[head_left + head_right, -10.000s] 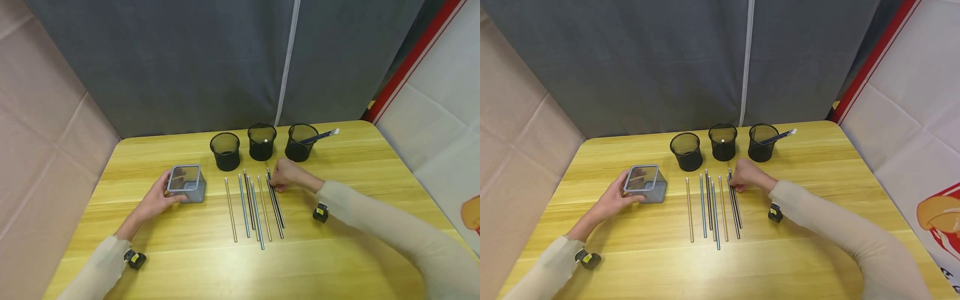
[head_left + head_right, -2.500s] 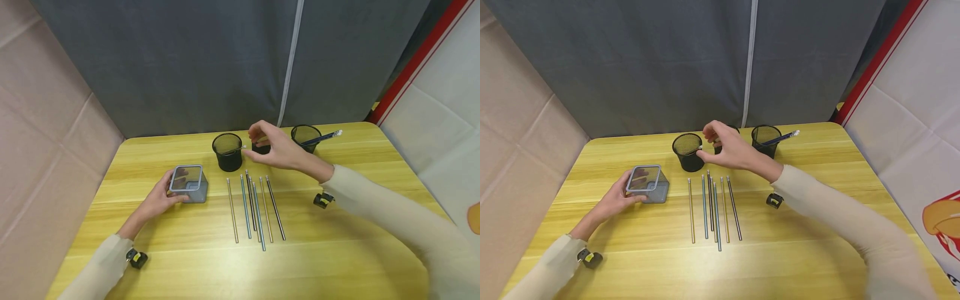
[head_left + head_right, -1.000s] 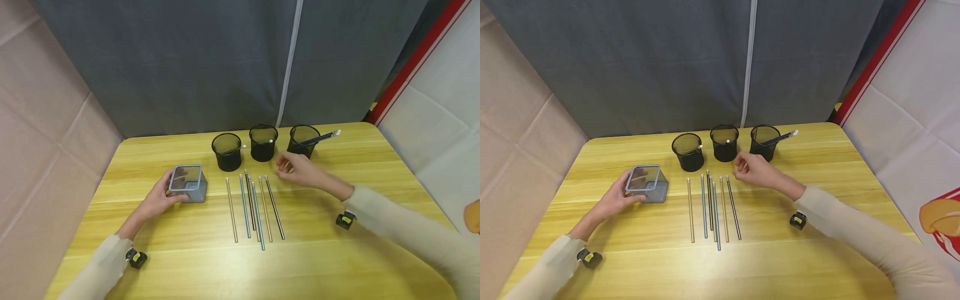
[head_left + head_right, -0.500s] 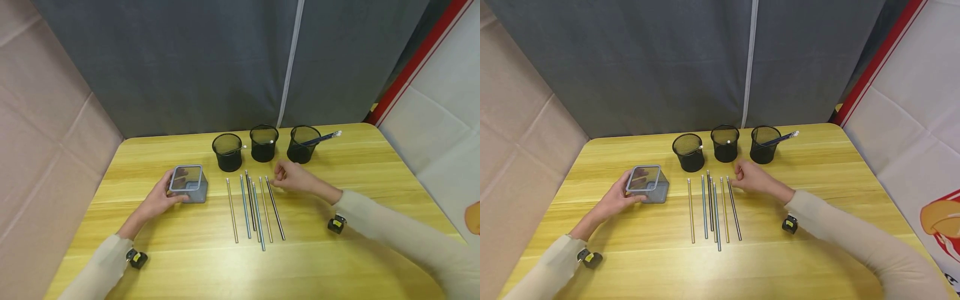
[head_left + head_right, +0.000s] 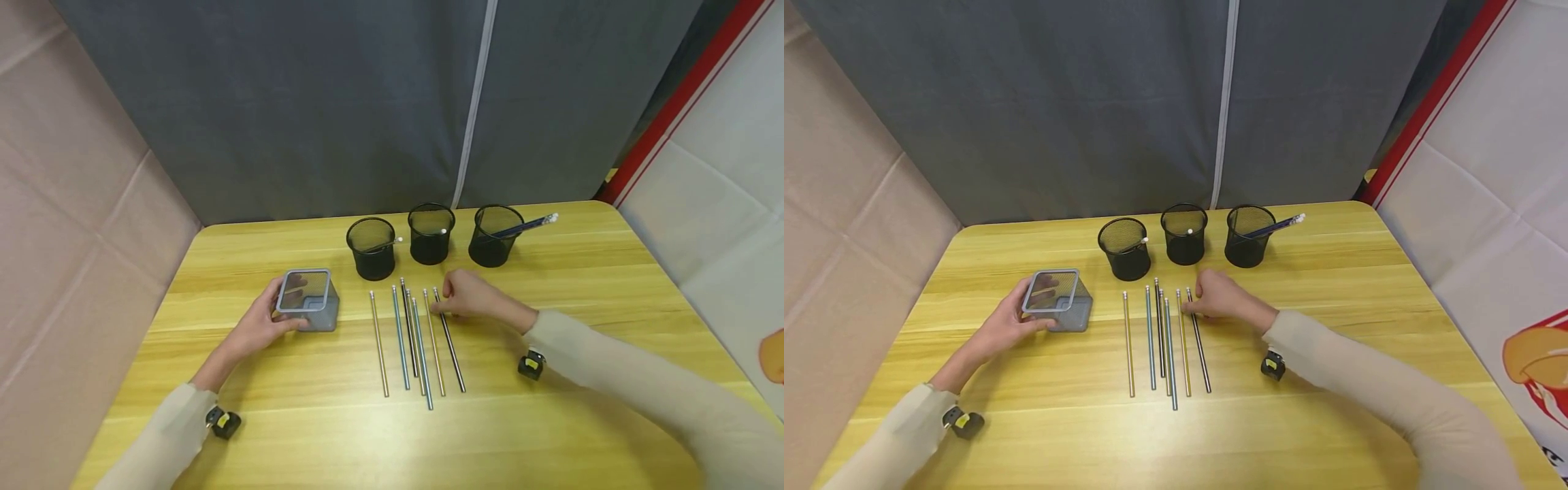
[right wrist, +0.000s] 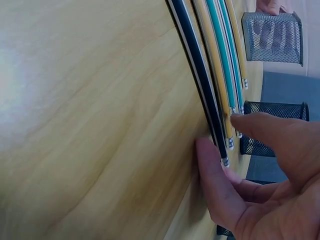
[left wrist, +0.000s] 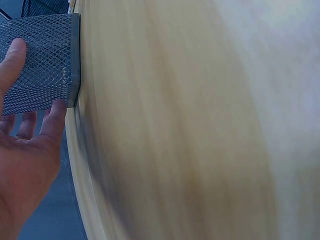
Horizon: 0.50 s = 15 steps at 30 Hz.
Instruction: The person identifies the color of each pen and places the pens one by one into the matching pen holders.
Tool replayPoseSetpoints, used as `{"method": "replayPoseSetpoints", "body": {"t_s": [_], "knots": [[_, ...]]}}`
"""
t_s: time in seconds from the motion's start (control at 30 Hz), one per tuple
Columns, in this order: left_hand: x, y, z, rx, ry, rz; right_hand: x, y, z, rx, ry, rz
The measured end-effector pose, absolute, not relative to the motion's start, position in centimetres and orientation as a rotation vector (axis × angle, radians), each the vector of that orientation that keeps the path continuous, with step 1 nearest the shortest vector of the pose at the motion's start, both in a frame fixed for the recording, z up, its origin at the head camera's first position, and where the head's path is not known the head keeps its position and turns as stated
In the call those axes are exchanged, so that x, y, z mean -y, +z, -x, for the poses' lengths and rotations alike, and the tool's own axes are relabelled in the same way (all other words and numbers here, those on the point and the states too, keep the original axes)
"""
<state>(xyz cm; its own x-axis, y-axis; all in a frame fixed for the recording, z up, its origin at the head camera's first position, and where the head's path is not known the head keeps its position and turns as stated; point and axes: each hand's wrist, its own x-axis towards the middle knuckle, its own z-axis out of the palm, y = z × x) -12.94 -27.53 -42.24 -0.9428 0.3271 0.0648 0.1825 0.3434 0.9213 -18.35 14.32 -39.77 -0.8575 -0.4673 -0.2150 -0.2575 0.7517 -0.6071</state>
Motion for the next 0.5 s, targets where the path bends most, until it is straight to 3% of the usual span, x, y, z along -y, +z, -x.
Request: {"method": "replayPoseSetpoints", "body": {"t_s": [0.5], "knots": [[27.5, -42.2, 12.9, -2.468, 1.657, -0.449, -12.8, -39.9, 18.3, -2.601, -0.730, 0.602]]}}
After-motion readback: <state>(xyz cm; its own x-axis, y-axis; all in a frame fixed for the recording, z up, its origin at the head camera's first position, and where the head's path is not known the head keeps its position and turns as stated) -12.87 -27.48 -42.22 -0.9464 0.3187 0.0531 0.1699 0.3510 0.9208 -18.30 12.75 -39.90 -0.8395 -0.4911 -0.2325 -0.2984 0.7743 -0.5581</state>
